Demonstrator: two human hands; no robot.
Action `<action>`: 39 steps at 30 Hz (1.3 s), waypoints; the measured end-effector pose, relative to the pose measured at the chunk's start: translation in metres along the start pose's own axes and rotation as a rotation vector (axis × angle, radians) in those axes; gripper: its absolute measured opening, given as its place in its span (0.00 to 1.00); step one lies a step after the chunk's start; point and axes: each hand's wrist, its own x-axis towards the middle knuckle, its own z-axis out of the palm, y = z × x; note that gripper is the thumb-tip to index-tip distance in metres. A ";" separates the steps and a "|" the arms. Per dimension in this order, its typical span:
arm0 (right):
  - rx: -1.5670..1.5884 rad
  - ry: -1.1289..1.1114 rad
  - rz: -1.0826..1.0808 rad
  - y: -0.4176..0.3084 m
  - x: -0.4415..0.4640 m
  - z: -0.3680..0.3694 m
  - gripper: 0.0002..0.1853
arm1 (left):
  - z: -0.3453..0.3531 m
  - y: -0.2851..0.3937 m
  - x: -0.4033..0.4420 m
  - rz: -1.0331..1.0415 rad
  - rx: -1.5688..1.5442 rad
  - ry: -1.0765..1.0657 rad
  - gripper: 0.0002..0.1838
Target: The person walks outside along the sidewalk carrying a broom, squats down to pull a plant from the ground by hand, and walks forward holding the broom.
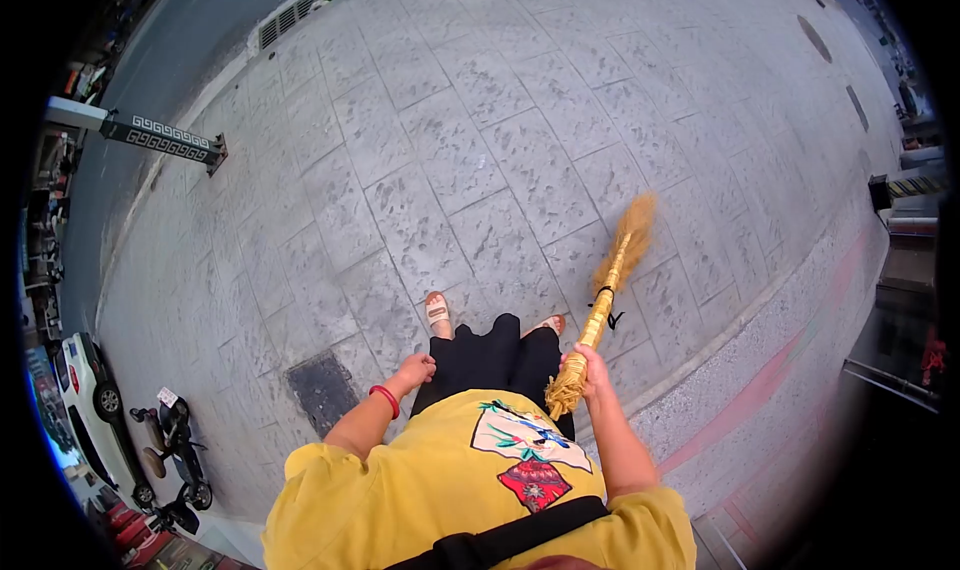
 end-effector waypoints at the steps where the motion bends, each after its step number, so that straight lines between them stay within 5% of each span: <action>1: 0.006 0.017 -0.012 0.018 0.016 0.026 0.12 | -0.016 -0.001 -0.007 0.014 -0.032 0.024 0.11; 8: -0.061 -0.202 0.123 0.092 0.111 0.227 0.15 | -0.127 -0.087 -0.031 -0.042 -0.271 0.229 0.11; 10: -0.049 -0.418 0.155 0.074 0.129 0.263 0.15 | -0.151 -0.124 -0.035 -0.114 -0.267 0.272 0.10; 14: -0.003 -0.411 -0.057 0.044 0.153 0.301 0.16 | -0.187 -0.177 -0.036 -0.192 -0.254 0.363 0.08; 26: -0.498 -0.016 -0.255 -0.046 0.158 0.264 0.16 | -0.203 -0.136 -0.031 -0.146 -0.476 0.278 0.10; 33: -0.277 0.161 -0.254 -0.145 0.247 0.308 0.15 | -0.243 -0.095 -0.014 -0.083 -0.245 0.296 0.14; 36: -0.144 0.171 -0.052 -0.134 0.305 0.350 0.12 | -0.277 -0.066 -0.014 -0.154 -0.296 0.297 0.15; 39: -0.215 0.122 -0.112 -0.076 0.366 0.387 0.13 | -0.309 -0.050 0.007 -0.197 -0.381 0.304 0.16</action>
